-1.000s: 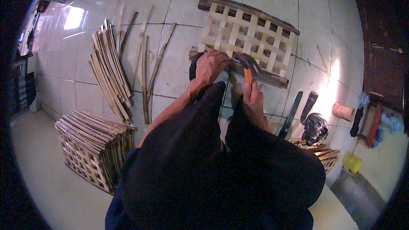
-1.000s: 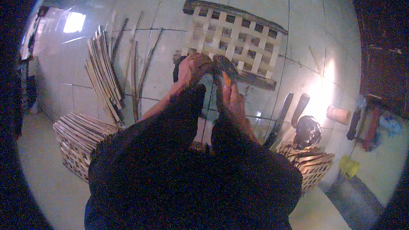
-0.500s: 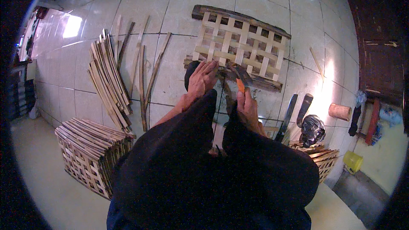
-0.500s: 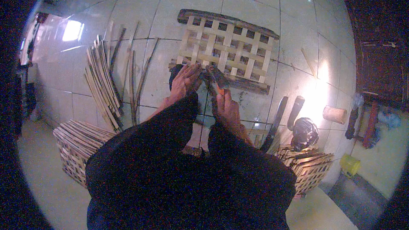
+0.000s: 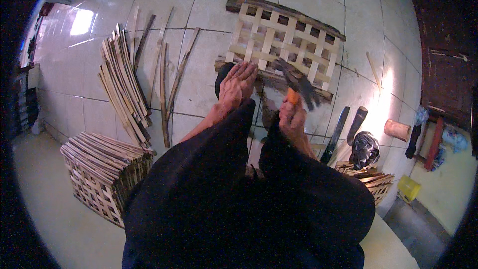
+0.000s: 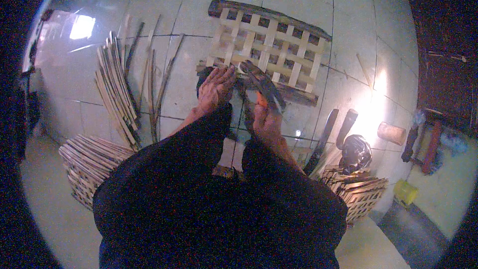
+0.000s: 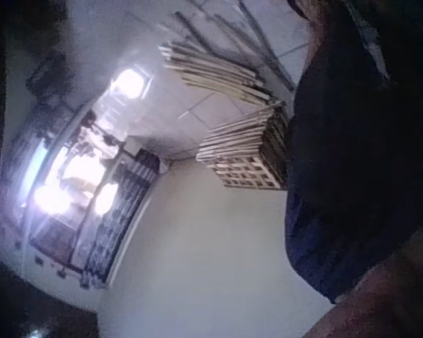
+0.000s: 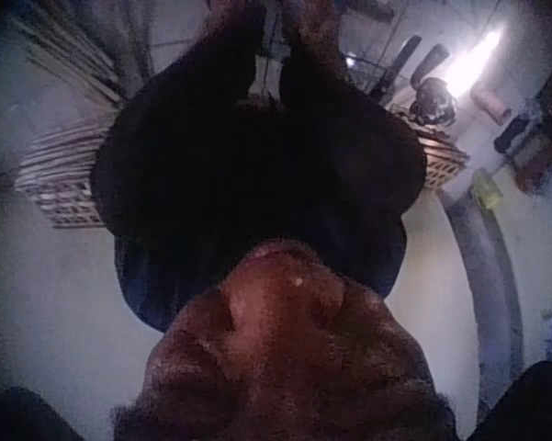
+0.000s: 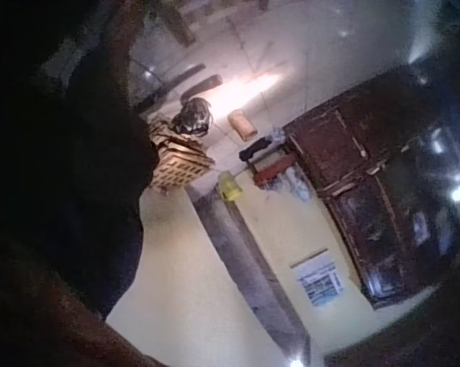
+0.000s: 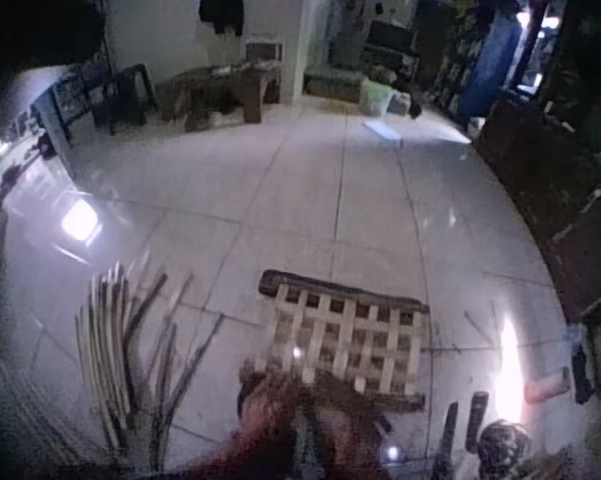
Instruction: The person weaves thin wooden strips into a rectangular basket frame, using a hammer to tap the strips into place. They repeatedly pick up strips, insert them into the weave, and secure them with the hammer.
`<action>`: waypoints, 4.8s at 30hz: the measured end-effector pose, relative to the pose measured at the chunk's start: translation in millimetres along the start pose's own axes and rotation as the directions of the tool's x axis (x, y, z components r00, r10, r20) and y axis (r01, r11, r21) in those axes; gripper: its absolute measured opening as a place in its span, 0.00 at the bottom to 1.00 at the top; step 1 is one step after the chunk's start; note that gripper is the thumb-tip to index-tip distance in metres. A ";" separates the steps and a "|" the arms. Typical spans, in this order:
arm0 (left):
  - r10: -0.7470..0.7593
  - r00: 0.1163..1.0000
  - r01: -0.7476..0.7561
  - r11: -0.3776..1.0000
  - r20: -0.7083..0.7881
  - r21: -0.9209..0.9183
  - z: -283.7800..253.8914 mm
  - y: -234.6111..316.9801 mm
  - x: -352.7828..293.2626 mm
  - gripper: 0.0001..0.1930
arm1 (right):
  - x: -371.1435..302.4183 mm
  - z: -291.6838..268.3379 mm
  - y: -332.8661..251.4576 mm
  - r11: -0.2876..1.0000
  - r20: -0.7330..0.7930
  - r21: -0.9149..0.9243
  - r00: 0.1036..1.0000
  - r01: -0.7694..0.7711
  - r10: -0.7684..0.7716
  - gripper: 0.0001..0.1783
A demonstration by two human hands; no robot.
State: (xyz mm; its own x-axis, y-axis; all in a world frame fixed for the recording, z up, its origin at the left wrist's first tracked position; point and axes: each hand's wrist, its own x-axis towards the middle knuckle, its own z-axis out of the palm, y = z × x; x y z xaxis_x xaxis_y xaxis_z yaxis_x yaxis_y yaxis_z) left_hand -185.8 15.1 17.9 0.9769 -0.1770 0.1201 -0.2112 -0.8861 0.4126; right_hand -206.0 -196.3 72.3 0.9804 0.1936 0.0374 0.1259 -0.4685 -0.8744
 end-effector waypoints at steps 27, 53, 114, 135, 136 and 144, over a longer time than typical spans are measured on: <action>0.036 0.998 -0.037 0.999 0.043 0.018 -9.5 -0.2 4.3 0.26 | 10.1 15.9 19.3 0.952 0.063 -0.297 0.993 -0.075 0.097 0.20; 0.102 0.994 -0.102 0.995 0.032 -0.005 2.5 26.7 85.3 0.23 | -201.2 -128.2 152.3 0.691 -0.642 -0.526 0.765 -0.496 0.060 0.19; 0.419 0.888 -0.418 0.907 0.190 -0.050 43.7 42.8 138.1 0.13 | -118.3 -77.1 65.9 0.754 0.235 0.332 0.824 -0.567 0.516 0.20; 0.535 0.844 -0.534 0.845 0.036 -0.013 7.2 -7.1 95.1 0.27 | -70.8 -57.9 43.4 0.840 0.310 -0.101 0.786 -0.533 0.535 0.26; 0.507 0.861 -0.505 0.862 0.032 -0.051 6.5 -4.9 94.2 0.27 | -69.1 -59.1 38.2 0.849 0.348 -0.008 0.794 -0.529 0.498 0.26; 0.358 0.934 -0.357 0.933 -0.018 0.034 -13.0 -0.2 83.0 0.23 | -85.3 -49.2 74.8 0.852 0.423 0.098 0.796 -0.515 0.432 0.22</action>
State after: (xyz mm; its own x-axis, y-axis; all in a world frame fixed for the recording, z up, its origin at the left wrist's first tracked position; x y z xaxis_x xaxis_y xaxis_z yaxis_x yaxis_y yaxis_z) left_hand -105.1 6.1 39.5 0.8358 -0.4745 0.2764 -0.5450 -0.7784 0.3116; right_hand -272.7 -290.2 27.4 0.7710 0.3162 -0.5528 -0.4122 -0.4139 -0.8117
